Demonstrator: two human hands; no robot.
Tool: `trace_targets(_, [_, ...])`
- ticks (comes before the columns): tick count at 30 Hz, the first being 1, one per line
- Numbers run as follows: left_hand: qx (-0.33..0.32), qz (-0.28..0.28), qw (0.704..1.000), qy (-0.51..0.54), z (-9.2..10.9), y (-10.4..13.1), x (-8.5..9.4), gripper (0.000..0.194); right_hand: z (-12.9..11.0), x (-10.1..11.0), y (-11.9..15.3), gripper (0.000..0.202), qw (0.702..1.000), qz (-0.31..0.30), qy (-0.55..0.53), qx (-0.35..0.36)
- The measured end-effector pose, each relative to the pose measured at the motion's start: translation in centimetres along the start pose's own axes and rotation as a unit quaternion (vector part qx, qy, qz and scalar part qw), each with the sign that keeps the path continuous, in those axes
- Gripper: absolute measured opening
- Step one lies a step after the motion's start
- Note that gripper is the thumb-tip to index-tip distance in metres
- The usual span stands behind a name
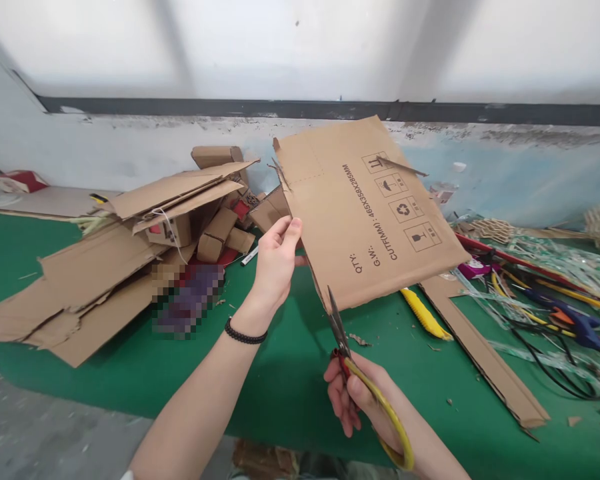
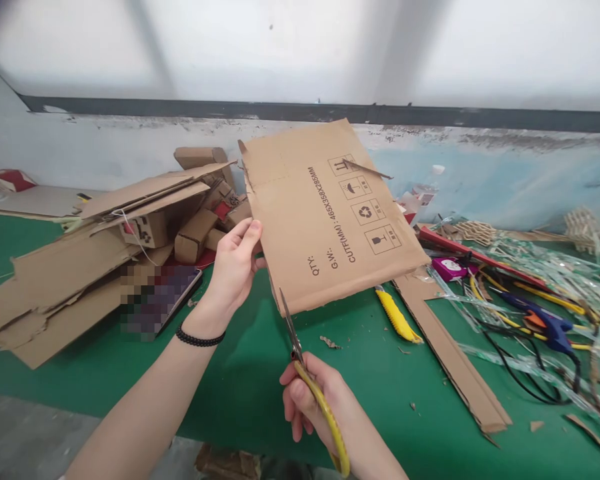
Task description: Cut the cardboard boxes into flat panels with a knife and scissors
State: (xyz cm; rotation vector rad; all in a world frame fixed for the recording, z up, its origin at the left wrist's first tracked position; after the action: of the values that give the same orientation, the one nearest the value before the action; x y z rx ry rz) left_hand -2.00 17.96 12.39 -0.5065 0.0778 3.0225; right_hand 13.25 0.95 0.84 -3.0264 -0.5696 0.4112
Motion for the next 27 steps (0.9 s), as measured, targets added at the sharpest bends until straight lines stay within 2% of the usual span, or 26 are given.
trace_targets(14, [0.006, 0.013, 1.0, -0.004, -0.9, -0.1, 0.3, 0.029, 0.4, -0.3, -0.3, 0.062, 0.999, 0.036, 0.004, -0.005])
trace_targets(20, [0.005, 0.018, 1.0, 0.002, -1.3, -0.1, 0.5, 0.031, 0.1, 0.0, -0.6, 0.069, 0.995, 0.07, 0.039, -0.059])
trace_targets(27, [0.014, 0.001, 1.0, 0.003, -1.7, -0.3, 0.5, 0.033, 0.3, 0.4, -0.4, 0.069, 0.99, 0.081, 0.056, -0.1])
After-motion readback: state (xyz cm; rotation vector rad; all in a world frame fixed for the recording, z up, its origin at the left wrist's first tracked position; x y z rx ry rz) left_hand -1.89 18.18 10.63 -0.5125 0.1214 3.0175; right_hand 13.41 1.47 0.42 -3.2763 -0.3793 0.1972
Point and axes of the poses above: each hand's wrist, its own y-axis away from the middle knuckle, its own x-axis out of the back of the hand, z = x × y, the point moved 3 cm from there along -y, towards the middle knuckle, and after that the axes turned 15 degrees about x, right-handed, at the moved point
